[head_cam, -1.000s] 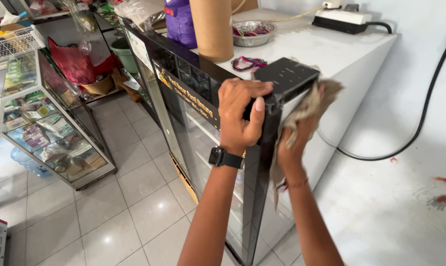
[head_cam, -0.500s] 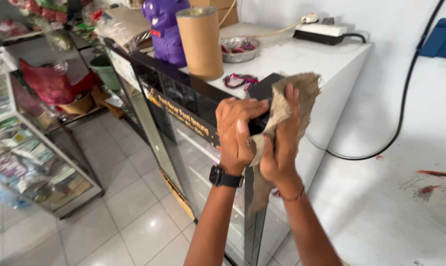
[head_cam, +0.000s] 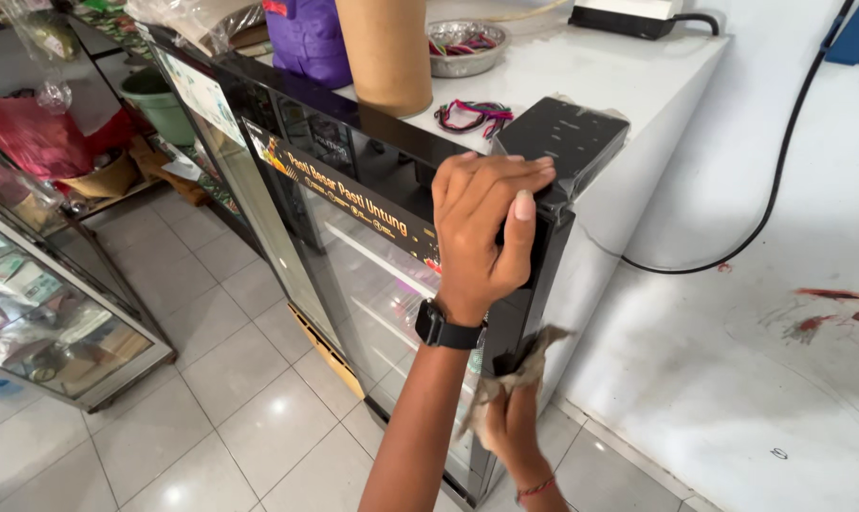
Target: The person wipes the exterior surfaces of a white display counter with a cloth. They clean the side panel, top surface, and front edge repeatedly, moving the cloth back and forth across the surfaces.
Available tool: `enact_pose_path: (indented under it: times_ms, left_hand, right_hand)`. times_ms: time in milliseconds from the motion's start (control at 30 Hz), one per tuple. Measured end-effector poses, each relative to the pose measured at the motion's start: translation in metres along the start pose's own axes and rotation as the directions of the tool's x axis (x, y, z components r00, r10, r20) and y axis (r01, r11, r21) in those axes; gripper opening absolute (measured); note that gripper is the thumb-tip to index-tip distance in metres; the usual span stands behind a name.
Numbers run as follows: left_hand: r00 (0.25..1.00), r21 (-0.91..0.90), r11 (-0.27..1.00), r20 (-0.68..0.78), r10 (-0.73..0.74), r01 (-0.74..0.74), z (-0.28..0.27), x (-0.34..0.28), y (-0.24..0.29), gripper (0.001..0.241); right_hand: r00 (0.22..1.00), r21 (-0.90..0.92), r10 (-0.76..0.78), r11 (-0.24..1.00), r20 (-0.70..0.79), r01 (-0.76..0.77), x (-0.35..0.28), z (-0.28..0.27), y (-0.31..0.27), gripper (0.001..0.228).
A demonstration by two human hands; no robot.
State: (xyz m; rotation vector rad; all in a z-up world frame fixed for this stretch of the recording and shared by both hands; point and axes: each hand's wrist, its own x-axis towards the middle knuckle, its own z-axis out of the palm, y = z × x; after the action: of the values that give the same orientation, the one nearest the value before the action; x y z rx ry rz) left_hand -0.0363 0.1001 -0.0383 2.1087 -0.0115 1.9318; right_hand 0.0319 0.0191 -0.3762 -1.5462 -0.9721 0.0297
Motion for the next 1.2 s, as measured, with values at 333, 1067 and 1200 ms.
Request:
enact_pose_path:
  times_ms: [333,1067,1200]
  left_hand:
    - [0.999,0.004,1.0,0.041,-0.024,0.024,-0.003,0.004,0.005,0.021]
    - [0.847,0.331,0.82,-0.433,-0.309,0.468,0.08,-0.053,0.05,0.086]
    - [0.818,0.428,0.776,-0.543,-0.189,0.464,0.111,-0.071,0.039,0.077]
  right_hand:
    - [0.888,0.256,-0.426,0.851,-0.173,0.458,0.092,-0.032,-0.139,0.072]
    - [0.811,0.027,-0.565,0.822,0.148,0.568,0.181,-0.096,-0.034,0.106]
    - [0.813,-0.008,-0.561,0.822,0.153,0.569,0.202,-0.11,0.004,0.107]
